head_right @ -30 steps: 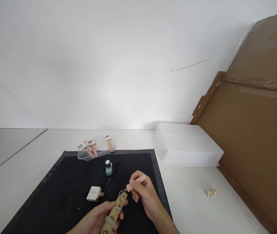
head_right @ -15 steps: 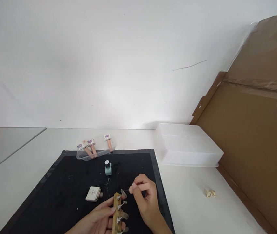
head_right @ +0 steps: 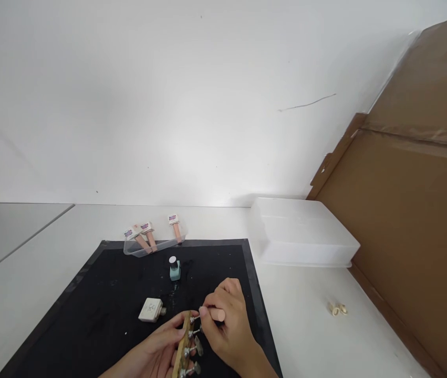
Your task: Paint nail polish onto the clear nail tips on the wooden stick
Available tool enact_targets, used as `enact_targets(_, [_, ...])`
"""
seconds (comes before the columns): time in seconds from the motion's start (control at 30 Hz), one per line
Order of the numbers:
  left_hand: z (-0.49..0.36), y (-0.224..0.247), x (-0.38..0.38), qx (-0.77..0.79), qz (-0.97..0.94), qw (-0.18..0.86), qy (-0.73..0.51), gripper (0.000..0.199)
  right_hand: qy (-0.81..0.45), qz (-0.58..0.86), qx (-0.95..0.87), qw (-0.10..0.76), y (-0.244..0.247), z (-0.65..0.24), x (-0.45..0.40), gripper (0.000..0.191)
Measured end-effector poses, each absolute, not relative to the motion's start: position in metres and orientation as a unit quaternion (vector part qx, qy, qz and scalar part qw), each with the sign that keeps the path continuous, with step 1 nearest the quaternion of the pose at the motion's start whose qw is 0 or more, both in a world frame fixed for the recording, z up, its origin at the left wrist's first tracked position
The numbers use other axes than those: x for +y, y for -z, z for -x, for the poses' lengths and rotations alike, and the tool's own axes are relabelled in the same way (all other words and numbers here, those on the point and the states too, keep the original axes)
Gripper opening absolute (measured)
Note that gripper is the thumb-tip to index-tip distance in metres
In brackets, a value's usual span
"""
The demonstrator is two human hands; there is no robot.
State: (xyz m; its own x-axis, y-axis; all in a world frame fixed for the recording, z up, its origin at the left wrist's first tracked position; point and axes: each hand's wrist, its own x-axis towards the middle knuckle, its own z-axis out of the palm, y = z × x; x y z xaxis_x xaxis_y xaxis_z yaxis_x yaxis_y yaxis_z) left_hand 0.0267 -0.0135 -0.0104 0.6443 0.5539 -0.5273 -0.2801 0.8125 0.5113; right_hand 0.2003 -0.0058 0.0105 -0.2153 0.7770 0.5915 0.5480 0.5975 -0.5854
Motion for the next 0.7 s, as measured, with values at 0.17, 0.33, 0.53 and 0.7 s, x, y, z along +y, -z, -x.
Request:
enact_targets(0.17, [-0.0272, 0.0077, -0.0141, 0.354, -0.202, 0.881, -0.239, 0.048, -0.110, 0.444, -0.779, 0.428, -0.0108, -0.1999, -0.0055, 0.017])
enact_targets(0.33, [-0.0272, 0.0108, -0.0150, 0.346, -0.201, 0.884, -0.242, 0.054, -0.110, 0.442, -0.784, 0.423, -0.0130, -0.1993, -0.0055, 0.018])
enact_targets(0.53, [-0.0282, 0.0074, -0.0152, 0.351, -0.196, 0.883, -0.244, 0.047, -0.119, 0.433, -0.790, 0.418, -0.0139, -0.1987, -0.0048, 0.019])
enact_targets(0.7, [-0.0285, 0.0048, -0.0176, 0.352, -0.194, 0.878, -0.260, 0.041, -0.124, 0.430, -0.783, 0.431, -0.0148, -0.1984, -0.0039, 0.020])
